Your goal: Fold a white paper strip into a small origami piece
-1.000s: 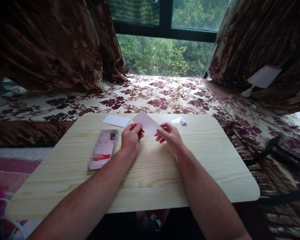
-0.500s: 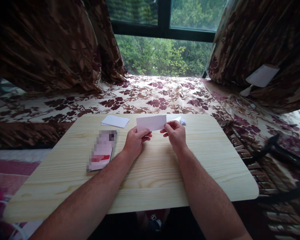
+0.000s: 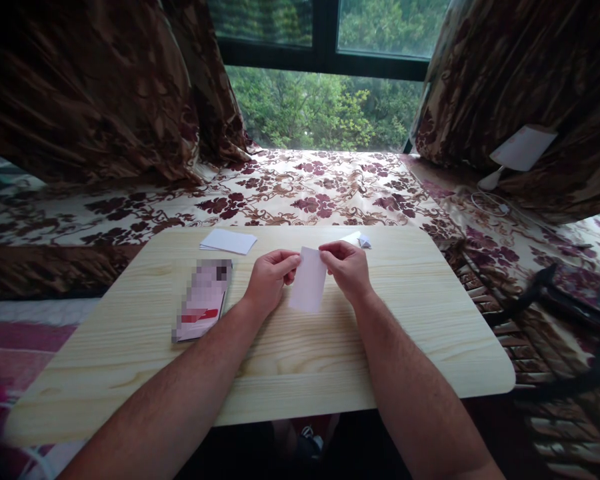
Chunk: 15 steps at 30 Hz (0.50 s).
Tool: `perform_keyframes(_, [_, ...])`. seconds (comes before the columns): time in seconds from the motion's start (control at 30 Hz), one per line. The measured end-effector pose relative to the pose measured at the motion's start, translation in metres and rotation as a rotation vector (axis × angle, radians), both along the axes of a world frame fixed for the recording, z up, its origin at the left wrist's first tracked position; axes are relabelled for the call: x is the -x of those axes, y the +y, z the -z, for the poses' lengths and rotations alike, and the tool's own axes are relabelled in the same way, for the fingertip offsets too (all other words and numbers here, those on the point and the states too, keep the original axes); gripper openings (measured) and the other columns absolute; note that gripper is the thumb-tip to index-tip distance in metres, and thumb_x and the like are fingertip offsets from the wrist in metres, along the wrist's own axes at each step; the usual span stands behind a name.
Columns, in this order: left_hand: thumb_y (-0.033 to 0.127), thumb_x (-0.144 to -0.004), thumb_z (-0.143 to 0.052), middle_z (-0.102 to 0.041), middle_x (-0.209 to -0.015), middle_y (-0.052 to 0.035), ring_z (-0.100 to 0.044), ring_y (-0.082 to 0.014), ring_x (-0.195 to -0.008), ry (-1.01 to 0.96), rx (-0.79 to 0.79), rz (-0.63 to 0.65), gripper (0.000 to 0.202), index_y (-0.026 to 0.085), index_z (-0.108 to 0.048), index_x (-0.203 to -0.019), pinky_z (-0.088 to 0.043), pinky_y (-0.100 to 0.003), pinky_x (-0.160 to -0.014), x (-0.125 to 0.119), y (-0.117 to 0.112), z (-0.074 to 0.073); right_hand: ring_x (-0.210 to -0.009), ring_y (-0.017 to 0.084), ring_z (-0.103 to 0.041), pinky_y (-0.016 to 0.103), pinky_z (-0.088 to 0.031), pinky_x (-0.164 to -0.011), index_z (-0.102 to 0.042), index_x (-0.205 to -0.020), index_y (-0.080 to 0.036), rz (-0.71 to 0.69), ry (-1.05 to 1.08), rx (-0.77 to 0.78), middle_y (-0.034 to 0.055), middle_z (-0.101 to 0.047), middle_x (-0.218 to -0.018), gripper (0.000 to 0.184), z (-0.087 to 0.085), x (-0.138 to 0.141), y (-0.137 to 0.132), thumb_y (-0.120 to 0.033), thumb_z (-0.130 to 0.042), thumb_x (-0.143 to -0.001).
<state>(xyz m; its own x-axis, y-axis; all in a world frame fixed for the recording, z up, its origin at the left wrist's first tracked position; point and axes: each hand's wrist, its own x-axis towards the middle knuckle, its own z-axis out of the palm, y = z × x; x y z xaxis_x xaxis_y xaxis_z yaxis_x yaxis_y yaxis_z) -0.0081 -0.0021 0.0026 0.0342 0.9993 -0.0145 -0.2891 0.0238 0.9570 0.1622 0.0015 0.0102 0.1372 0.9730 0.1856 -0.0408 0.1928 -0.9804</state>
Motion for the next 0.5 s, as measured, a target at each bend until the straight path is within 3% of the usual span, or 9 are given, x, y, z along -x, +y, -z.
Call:
perform_keyframes(0.2, [0.032,-0.066,-0.08,-0.056,-0.054,0.0033,-0.045,-0.0073,-0.048,0.004,-0.049,-0.123,0.022,0.015,-0.07,-0.076,-0.031,-0.021,-0.045,-0.001,0.0029,0.0031,-0.064,0.012,-0.059,0.024,-0.048,-0.052,-0.071,-0.109,-0.021,-0.14,0.104,-0.022,-0.0018,-0.068,-0.074,0.047,0.0006,-0.0003,-0.001,-0.03,-0.085,-0.066])
perform_keyframes(0.5, [0.031,-0.067,-0.08,-0.06,-0.056,0.0016,-0.049,-0.0084,-0.048,0.017,-0.054,-0.152,0.023,0.014,-0.07,-0.077,-0.033,-0.021,-0.044,-0.0009,0.0033,0.0025,-0.06,0.013,-0.059,0.026,-0.048,-0.051,-0.076,-0.086,-0.018,-0.077,0.061,-0.019,0.0017,-0.071,-0.072,0.027,0.0025,0.0031,-0.0013,-0.038,-0.084,-0.068])
